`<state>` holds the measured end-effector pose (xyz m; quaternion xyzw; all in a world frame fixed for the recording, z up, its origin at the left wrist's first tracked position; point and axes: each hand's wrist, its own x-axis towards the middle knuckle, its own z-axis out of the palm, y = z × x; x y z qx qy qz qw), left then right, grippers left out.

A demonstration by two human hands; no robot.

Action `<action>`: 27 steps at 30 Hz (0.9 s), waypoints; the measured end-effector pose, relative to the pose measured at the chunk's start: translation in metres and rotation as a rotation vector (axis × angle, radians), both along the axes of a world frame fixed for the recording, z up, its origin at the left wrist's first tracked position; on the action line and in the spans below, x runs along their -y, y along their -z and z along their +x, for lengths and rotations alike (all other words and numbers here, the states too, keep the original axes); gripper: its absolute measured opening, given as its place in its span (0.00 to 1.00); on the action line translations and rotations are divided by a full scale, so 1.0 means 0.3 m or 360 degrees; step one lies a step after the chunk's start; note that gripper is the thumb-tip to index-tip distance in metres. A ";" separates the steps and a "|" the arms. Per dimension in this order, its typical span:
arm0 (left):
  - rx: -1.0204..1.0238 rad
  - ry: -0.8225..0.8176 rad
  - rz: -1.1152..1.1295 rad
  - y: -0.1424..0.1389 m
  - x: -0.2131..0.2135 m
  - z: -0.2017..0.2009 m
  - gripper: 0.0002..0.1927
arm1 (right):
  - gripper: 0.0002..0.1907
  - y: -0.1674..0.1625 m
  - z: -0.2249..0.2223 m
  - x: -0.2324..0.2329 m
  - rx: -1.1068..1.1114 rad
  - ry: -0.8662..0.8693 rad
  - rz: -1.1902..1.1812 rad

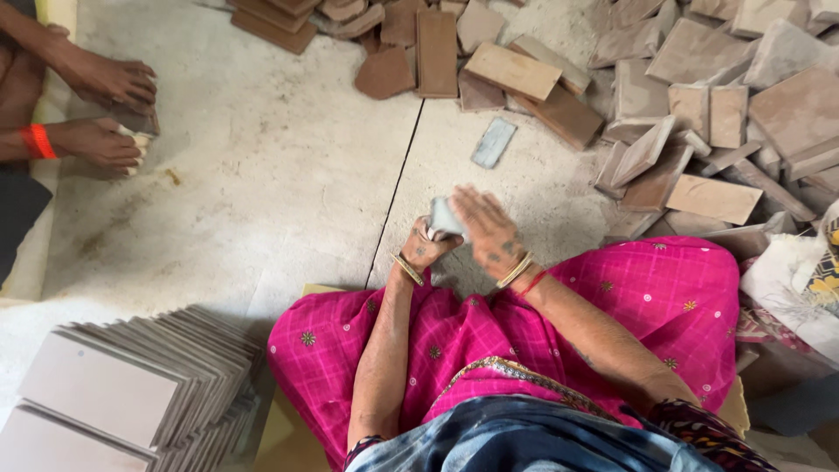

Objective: The person sits on the floor and repeatedly sands the edges and surfaces of small rectangular wooden pieces using a sanding block. They pick up each piece, sand it, and place it into a growing stack to the left.

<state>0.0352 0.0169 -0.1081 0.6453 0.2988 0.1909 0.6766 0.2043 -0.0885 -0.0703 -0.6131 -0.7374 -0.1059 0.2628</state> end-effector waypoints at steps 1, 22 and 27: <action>0.0172 0.0038 0.0002 -0.022 0.000 0.004 0.23 | 0.22 0.013 0.050 0.007 -0.0260 0.0138 -0.0193; 0.0113 0.0121 0.0336 -0.106 -0.009 -0.201 0.18 | 0.22 -0.238 -0.305 0.012 -0.1088 -0.0101 -0.0028; 0.0212 0.0076 0.0608 0.013 -0.009 -0.139 0.11 | 0.26 -0.117 -0.317 0.011 -0.0914 -0.0079 0.0217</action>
